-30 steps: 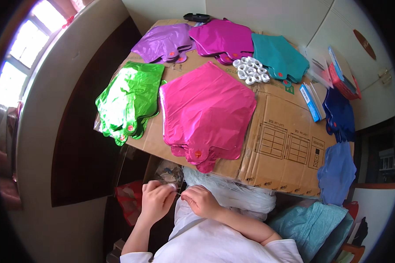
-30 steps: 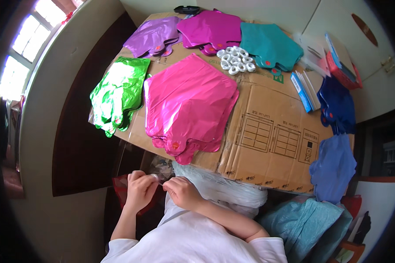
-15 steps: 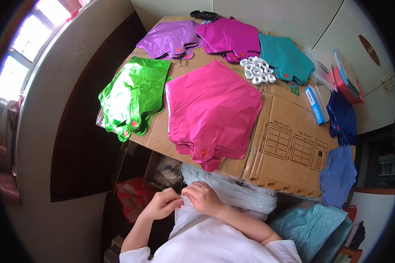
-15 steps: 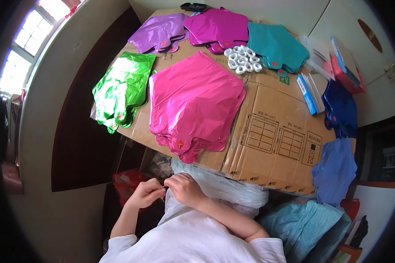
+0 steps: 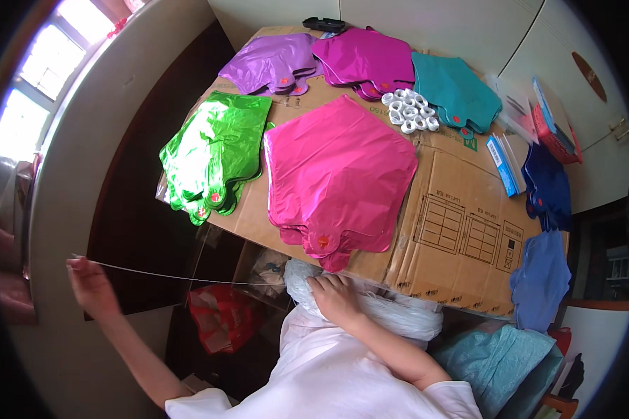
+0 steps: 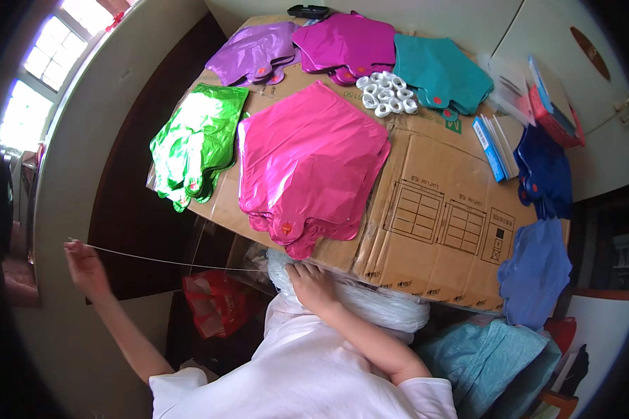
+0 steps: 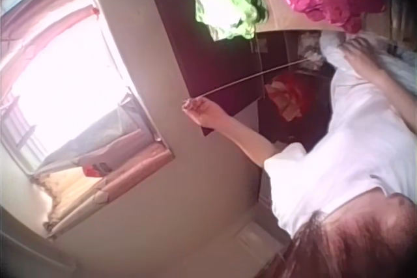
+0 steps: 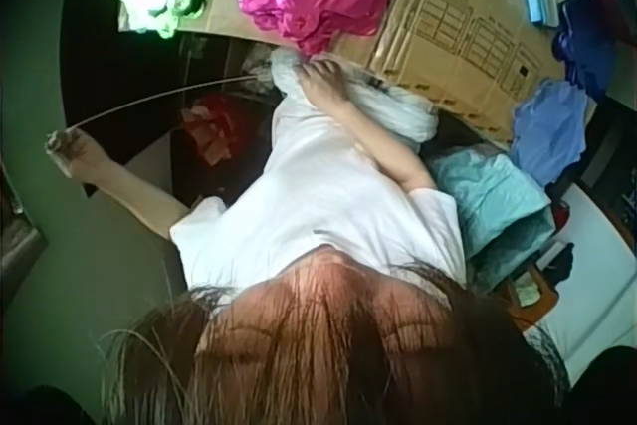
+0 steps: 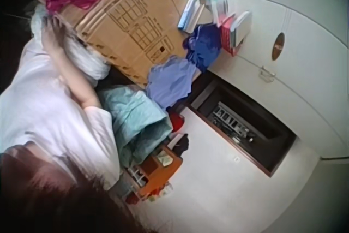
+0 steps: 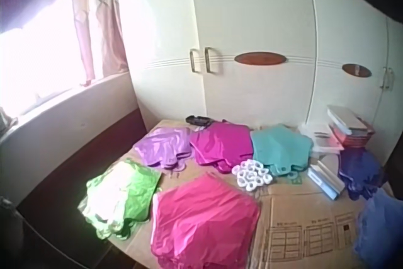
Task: The person is threading small white plastic components onto a string and placing them on top of organized stacks of colored plastic bags.
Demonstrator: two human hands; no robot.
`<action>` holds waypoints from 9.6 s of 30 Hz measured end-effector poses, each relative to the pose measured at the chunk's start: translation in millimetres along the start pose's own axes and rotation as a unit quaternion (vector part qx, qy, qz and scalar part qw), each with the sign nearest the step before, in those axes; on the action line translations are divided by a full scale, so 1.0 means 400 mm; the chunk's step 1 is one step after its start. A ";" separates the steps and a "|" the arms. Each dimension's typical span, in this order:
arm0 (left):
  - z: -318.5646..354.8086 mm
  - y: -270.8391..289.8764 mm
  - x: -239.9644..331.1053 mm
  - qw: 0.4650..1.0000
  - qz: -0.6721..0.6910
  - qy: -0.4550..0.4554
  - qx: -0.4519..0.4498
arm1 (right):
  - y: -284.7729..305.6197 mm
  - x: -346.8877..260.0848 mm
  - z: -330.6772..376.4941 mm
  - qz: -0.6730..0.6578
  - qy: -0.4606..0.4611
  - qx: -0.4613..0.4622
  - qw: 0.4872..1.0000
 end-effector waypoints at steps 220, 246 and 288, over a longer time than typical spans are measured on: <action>0.642 -0.802 -0.635 0.742 -0.062 0.374 -0.553 | 0.547 0.011 0.175 -0.237 -0.072 0.245 0.937; 0.643 -0.762 -0.672 0.795 -0.051 0.423 -0.433 | 0.592 -0.079 0.162 -0.089 0.115 0.251 0.957; 0.454 -0.734 -0.562 0.922 -0.237 0.132 -0.277 | 0.618 0.016 0.017 -0.191 0.005 0.113 0.975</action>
Point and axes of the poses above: each hand's wrist, its own z-axis away from the middle knuckle, its own y-axis out of the back of the hand, x = y × z, the point moved 8 cm from there along -z, towards the middle knuckle
